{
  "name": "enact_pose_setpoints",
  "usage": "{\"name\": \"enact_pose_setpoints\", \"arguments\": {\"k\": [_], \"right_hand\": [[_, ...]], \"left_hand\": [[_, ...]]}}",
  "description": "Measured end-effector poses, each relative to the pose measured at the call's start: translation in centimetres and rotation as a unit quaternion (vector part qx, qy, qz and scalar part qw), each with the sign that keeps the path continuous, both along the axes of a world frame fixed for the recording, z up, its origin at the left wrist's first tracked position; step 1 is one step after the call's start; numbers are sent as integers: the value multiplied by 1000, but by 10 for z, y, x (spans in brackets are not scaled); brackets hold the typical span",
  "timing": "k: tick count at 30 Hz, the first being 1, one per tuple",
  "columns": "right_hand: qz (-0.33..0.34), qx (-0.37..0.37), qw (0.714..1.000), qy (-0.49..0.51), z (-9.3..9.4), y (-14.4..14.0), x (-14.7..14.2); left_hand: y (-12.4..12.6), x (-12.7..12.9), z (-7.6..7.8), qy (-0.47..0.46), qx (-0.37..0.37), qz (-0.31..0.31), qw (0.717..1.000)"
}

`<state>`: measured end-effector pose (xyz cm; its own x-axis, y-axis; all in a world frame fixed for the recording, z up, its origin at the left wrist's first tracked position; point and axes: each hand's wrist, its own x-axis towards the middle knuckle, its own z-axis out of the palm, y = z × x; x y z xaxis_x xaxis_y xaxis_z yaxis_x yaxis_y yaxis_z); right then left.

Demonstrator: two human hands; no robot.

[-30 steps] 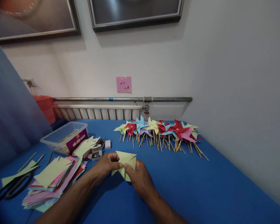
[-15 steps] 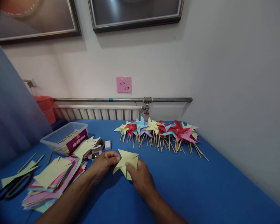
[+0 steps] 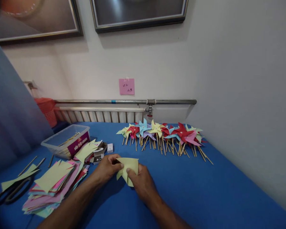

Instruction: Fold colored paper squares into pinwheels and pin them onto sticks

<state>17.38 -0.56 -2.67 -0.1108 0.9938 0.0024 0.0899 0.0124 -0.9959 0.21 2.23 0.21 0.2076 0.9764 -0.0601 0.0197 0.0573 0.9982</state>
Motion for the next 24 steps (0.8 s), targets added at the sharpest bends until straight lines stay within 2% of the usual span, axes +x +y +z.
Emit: {"name": "enact_pose_setpoints", "arguments": {"k": [8,12,16,20,24], "right_hand": [[-24,-4,999,-21,-5,2,0],[-16,-3,1000,0,-2,0,-1],[29,-2,999,20,0,-1,-1],[45,-2,999,29,-1,0,-3],[27,-22,998,58,-2,3,-2]], "left_hand": [[0,0,-6,79,4,3,997],[0,-2,0,39,11,10,999],[-1,-7,11,-25,0,31,999],[0,-12,19,-14,-14,12,1000],[0,-14,17,-8,-13,-7,1000]]}}
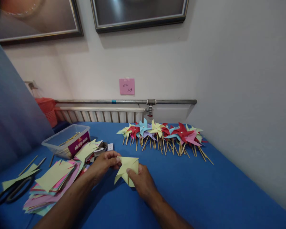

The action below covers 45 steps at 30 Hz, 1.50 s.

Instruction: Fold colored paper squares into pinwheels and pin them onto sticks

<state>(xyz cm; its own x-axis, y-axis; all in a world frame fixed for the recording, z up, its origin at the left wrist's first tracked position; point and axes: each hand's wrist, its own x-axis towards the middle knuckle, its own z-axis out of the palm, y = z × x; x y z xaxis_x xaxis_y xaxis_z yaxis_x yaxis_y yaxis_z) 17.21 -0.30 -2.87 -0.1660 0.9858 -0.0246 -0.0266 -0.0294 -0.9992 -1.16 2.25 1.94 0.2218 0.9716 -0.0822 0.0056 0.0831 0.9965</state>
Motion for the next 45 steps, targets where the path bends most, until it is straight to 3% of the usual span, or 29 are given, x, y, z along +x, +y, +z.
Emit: {"name": "enact_pose_setpoints", "arguments": {"k": [5,10,17,23,29,33,40,42,45], "right_hand": [[-6,-8,1000,8,1,0,2],[59,18,998,-20,6,-6,1],[101,34,993,-52,9,-10,1],[88,9,995,-55,8,-10,1],[96,10,994,-46,7,-9,1],[76,6,997,5,9,-7,3],[69,17,977,200,12,-7,-2],[66,26,975,209,8,-8,-6],[3,40,986,159,-1,-6,-12]], "left_hand": [[0,3,-9,3,-3,-14,1000],[0,1,-5,-25,1,13,1000],[-9,-4,2,105,25,-108,988],[-13,-2,3,172,56,-116,977],[-13,-1,-2,171,64,-127,975],[-9,1,-5,105,45,-91,989],[-1,9,-6,-85,-15,45,995],[-2,15,-9,-119,-28,72,990],[-7,25,-14,-145,-24,97,984]]}}
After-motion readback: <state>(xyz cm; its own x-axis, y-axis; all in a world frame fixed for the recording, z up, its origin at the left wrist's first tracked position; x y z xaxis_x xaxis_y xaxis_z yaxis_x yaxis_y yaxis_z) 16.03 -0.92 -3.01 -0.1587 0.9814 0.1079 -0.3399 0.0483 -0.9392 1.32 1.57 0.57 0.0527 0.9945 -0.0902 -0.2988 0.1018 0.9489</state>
